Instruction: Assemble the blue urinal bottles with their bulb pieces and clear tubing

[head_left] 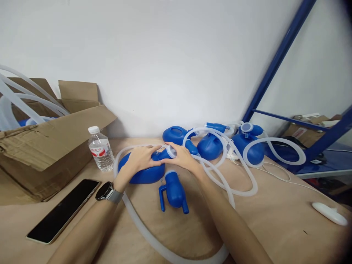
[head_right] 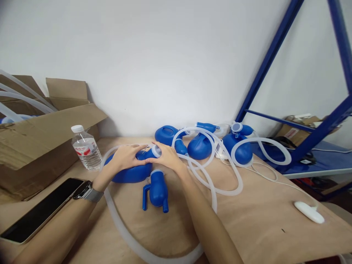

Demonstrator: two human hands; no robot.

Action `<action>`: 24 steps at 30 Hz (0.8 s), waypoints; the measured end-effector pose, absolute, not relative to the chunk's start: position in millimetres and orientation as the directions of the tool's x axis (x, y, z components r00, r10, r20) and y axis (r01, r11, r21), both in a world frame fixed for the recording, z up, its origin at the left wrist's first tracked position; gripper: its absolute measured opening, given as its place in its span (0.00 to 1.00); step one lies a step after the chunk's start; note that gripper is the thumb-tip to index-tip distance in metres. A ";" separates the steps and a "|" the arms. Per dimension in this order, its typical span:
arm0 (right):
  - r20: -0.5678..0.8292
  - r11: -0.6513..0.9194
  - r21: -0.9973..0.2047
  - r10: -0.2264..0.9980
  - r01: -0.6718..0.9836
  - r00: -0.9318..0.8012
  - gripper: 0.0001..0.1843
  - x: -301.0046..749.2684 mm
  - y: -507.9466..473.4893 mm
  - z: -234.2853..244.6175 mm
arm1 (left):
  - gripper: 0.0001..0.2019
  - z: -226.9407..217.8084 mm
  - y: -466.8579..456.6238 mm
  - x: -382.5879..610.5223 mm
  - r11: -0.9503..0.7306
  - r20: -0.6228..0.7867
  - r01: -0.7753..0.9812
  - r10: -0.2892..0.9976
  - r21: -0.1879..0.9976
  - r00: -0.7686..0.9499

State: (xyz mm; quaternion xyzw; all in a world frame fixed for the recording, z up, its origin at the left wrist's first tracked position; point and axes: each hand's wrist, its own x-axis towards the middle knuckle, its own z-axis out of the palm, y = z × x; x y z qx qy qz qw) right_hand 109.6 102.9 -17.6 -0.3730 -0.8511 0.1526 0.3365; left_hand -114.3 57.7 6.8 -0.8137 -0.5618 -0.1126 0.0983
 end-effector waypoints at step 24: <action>0.632 0.704 -0.086 0.585 0.704 -0.508 0.38 99.2 84.7 -21.9 | 0.29 6.2 52.0 -113.1 -0.377 0.306 0.925 0.886 0.035 0.350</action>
